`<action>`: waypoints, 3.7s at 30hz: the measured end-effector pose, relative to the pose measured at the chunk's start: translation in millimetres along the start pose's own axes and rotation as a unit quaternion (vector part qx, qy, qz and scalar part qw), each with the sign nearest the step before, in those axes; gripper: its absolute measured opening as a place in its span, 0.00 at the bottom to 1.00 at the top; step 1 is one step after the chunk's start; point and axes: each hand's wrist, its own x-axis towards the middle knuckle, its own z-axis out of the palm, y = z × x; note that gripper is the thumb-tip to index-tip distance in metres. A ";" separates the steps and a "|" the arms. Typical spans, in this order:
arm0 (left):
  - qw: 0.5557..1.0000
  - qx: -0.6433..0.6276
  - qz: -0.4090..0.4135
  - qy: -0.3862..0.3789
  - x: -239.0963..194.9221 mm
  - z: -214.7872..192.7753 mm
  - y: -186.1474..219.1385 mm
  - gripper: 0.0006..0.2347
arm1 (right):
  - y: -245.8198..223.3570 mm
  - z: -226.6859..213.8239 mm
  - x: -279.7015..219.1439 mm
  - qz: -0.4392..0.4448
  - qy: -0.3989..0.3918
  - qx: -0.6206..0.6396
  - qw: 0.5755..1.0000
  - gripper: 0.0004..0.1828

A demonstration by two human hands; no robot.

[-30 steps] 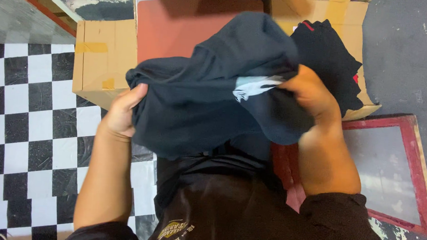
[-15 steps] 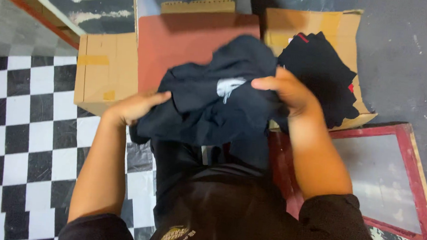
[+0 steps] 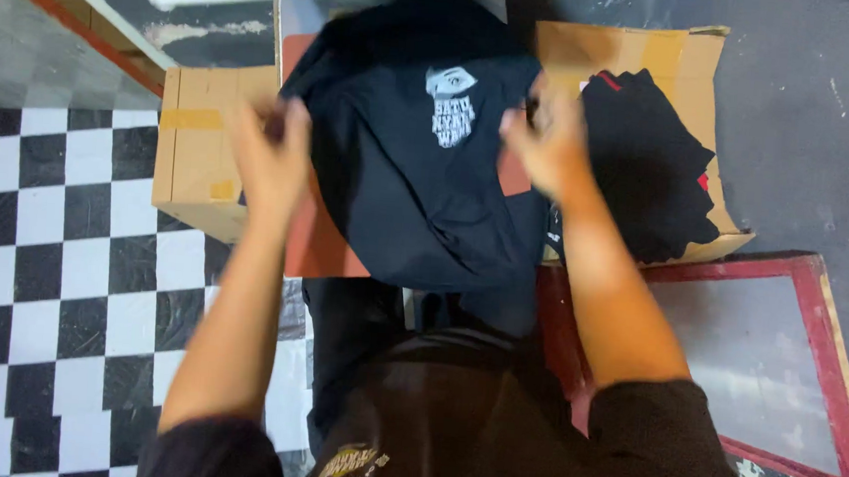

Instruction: Operating a manual heat press to apply designs to t-shirts and then folding and stacking the finished items.

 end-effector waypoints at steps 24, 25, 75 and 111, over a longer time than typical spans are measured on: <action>0.887 0.141 -0.326 -0.295 -153.1 6.9 0.5 0.16 | -35.5 -6.4 -71.0 0.351 -0.061 -0.256 0.899 0.22; 0.887 0.141 -0.325 -0.297 -161.8 10.6 -20.0 0.16 | -29.6 -13.6 -76.3 0.353 -0.060 -0.256 0.898 0.22; 0.854 0.142 -0.432 -0.253 -133.4 -91.8 -110.0 0.14 | 11.0 -24.0 -160.3 0.474 -0.022 -0.013 0.880 0.09; 0.880 0.153 -0.429 -0.132 -136.4 -44.6 -131.5 0.28 | 6.4 11.7 -128.3 0.409 0.161 0.115 0.891 0.08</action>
